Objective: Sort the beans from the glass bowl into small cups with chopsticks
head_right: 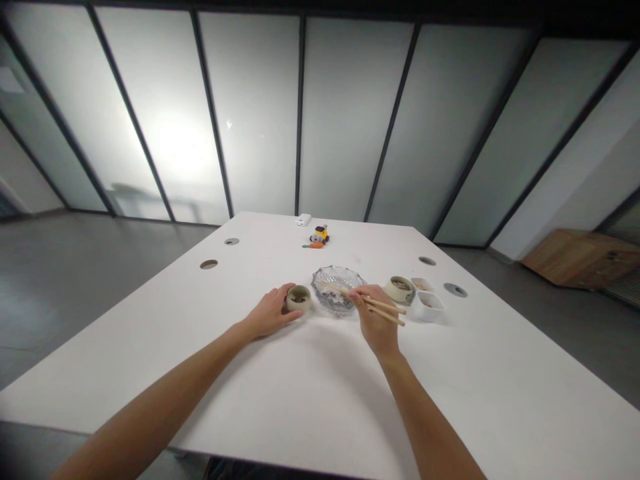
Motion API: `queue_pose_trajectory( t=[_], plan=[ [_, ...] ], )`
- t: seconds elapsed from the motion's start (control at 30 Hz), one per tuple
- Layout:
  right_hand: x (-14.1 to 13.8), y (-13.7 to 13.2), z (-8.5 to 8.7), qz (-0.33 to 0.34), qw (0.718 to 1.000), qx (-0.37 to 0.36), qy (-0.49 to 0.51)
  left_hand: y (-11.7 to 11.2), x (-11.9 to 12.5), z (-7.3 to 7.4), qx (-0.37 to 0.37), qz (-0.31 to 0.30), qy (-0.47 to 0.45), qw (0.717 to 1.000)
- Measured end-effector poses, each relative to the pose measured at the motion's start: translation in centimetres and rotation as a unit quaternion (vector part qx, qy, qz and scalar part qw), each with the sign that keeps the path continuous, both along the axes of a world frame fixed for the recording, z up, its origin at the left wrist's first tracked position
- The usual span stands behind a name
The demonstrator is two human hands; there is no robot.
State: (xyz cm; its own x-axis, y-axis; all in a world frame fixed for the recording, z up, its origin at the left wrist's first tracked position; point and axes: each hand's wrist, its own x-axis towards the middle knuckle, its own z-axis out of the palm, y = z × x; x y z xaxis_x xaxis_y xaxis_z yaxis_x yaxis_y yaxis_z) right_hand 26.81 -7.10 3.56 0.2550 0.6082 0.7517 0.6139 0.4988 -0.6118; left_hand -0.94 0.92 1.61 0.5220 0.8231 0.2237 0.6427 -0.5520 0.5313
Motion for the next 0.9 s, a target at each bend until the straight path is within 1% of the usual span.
queue_pose_trajectory(
  t=[0.07, 0.17, 0.37, 0.5, 0.7, 0.9],
  plan=[
    [0.5, 0.0, 0.0, -0.004, 0.998, 0.013, -0.065, 0.0, 0.0, 0.0, -0.001, 0.0, 0.001, 1.0],
    [0.7, 0.1, -0.2, 0.014, 0.994, 0.009, -0.108, 0.1, 0.0, 0.0, -0.004, -0.001, 0.005, 1.0],
    [0.6, 0.3, -0.6, -0.002, 0.991, 0.024, -0.13, 0.1, 0.1, 0.1, -0.005, 0.0, 0.001, 1.0],
    [0.3, 0.3, -0.7, 0.009, 0.989, 0.018, -0.144, 0.1, 0.0, -0.1, 0.001, -0.003, -0.007, 1.0],
    [0.1, 0.3, -1.1, 0.026, 0.99, -0.018, -0.14, 0.2, 0.0, -0.2, 0.007, -0.002, -0.007, 1.0],
    [-0.1, 0.3, -1.2, 0.044, 0.989, -0.011, -0.141, 0.3, -0.1, -0.4, 0.011, -0.003, -0.018, 1.0]
  ],
)
